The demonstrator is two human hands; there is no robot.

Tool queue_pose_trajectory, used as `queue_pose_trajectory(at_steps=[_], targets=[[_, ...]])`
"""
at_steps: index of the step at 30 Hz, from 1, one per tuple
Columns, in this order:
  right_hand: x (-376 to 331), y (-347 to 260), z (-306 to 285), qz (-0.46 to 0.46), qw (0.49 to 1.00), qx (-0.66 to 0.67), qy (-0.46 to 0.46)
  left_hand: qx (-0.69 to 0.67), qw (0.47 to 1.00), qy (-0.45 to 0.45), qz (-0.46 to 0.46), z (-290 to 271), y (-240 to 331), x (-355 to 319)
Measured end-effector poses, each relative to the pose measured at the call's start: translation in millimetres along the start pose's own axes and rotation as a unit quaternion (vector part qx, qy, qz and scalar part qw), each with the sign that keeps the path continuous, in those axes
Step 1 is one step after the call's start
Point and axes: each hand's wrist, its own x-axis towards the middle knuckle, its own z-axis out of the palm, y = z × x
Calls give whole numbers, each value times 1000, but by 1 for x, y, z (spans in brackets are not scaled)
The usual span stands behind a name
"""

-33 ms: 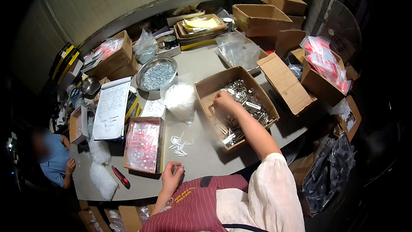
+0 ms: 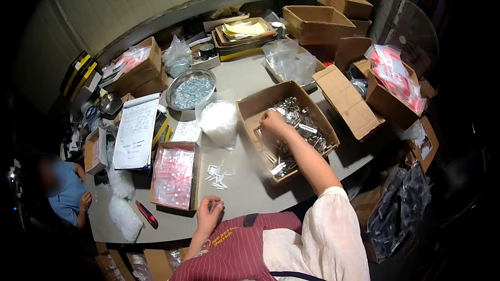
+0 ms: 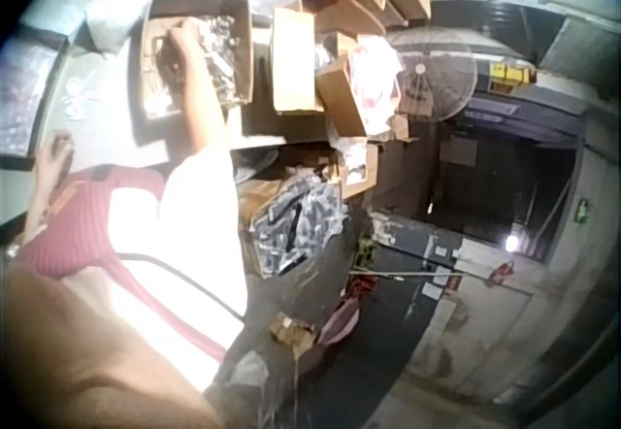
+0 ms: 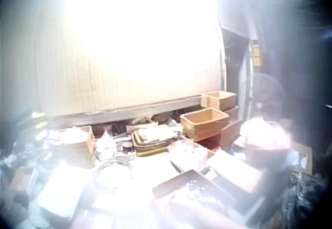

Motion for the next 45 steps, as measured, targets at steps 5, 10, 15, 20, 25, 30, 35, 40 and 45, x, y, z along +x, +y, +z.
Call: queue_pose_trajectory(at_steps=[5,10,15,20,25,30,35,40,45], targets=[[-38,-19,0,-120,952,-281,-13,-6,1000,4,2,0,-3,-4],[-42,-23,8,-184,920,-345,-5,11,1000,-7,2,3,-5,-2],[-41,-31,9,-173,920,-349,-41,-8,1000,-12,-11,1,-7,-4],[-37,-23,5,-127,963,-229,-67,-23,1000,-7,-12,0,4,-5],[-47,-50,-2,-118,954,-264,-82,-18,1000,2,-4,-1,5,-4],[-48,-44,-7,-163,928,-322,-94,-29,1000,3,1,-1,10,-2],[-73,-98,-47,-151,986,-22,67,38,997,36,58,-16,33,2],[-153,-166,-70,-166,944,281,-53,44,988,49,142,-25,74,24],[-197,-206,-42,-250,929,207,-177,66,983,47,163,-24,103,38]])
